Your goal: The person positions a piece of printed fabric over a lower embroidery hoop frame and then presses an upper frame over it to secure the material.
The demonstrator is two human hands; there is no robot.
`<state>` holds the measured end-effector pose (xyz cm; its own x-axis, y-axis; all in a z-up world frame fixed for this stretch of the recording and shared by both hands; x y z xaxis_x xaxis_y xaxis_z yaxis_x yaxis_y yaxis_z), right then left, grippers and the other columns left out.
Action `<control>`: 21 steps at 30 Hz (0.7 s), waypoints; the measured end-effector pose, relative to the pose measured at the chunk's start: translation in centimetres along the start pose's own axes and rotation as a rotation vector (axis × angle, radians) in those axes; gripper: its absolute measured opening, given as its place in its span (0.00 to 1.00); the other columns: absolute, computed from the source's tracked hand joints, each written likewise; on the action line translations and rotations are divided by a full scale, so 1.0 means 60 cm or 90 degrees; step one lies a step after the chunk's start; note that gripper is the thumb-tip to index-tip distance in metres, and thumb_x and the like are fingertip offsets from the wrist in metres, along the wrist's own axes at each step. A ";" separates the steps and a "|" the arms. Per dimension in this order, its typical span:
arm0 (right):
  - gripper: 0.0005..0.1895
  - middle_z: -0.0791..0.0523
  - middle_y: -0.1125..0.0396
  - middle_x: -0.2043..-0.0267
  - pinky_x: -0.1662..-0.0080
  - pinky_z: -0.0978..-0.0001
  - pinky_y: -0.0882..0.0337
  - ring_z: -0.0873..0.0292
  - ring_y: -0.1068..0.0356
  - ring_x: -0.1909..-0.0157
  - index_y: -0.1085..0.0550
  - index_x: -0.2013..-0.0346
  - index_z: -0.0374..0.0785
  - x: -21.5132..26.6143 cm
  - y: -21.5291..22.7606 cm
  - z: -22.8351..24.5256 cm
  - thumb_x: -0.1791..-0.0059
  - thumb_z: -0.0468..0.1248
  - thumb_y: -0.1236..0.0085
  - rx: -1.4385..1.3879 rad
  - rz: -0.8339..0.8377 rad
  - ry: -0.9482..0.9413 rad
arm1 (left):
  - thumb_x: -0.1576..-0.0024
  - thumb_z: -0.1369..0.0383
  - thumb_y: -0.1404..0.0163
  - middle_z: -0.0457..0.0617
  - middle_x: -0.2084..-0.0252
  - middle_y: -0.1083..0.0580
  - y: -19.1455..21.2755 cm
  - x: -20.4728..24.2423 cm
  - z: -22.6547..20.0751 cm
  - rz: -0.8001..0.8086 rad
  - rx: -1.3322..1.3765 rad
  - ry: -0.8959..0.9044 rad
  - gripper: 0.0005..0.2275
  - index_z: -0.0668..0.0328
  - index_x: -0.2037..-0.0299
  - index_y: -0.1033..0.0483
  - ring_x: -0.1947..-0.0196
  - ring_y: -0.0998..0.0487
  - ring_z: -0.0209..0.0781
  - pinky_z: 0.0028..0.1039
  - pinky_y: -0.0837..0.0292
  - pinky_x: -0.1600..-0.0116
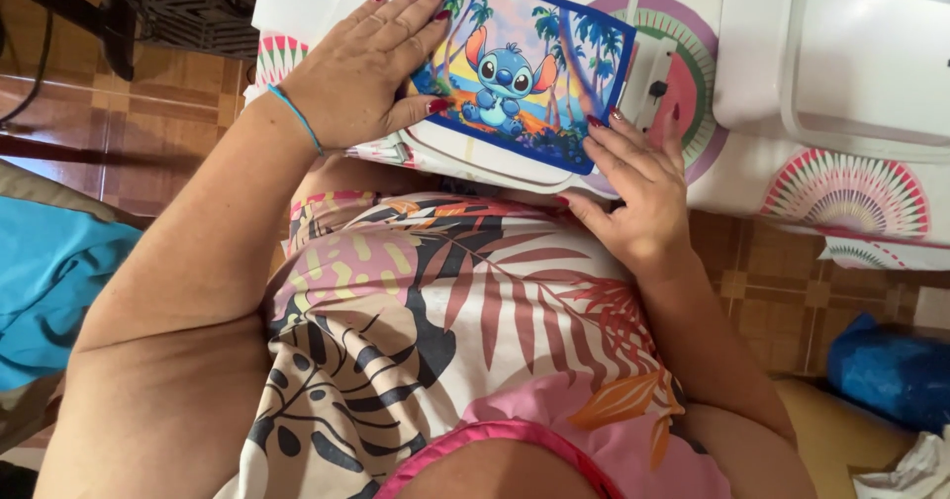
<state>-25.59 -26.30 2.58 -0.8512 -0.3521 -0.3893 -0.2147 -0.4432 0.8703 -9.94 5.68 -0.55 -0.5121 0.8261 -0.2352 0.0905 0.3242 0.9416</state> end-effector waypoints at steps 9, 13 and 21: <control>0.22 0.48 0.25 0.44 0.34 0.41 0.41 0.43 0.26 0.39 0.19 0.49 0.30 0.003 0.001 0.027 0.52 0.42 0.25 0.020 -0.047 0.040 | 0.34 0.47 0.58 0.68 0.23 0.47 0.016 0.020 -0.017 -0.010 0.012 -0.024 0.37 0.73 0.25 0.43 0.23 0.49 0.66 0.54 0.55 0.24; 0.21 0.47 0.26 0.43 0.31 0.40 0.43 0.45 0.26 0.40 0.19 0.50 0.30 -0.002 0.012 0.031 0.52 0.41 0.27 0.012 -0.058 0.040 | 0.37 0.42 0.60 0.68 0.25 0.43 0.024 0.016 -0.026 -0.041 -0.014 -0.044 0.39 0.73 0.27 0.41 0.25 0.44 0.68 0.54 0.49 0.25; 0.21 0.47 0.25 0.47 0.30 0.40 0.40 0.46 0.25 0.42 0.19 0.54 0.29 0.004 0.001 0.028 0.56 0.37 0.22 -0.023 -0.106 0.022 | 0.48 0.31 0.59 0.68 0.24 0.45 0.032 0.022 -0.041 -0.001 -0.005 -0.008 0.50 0.68 0.25 0.46 0.24 0.46 0.66 0.51 0.54 0.23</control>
<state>-26.60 -25.02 3.04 -0.7883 -0.2988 -0.5379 -0.3336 -0.5269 0.7817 -12.56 6.27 1.54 -0.5014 0.8315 -0.2391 0.0835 0.3215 0.9432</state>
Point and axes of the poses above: each hand's wrist, its own x-axis away from the middle knuckle, its own y-axis out of the back of the hand, z = x × y, the point moved 3 cm from there along -x, towards the middle knuckle
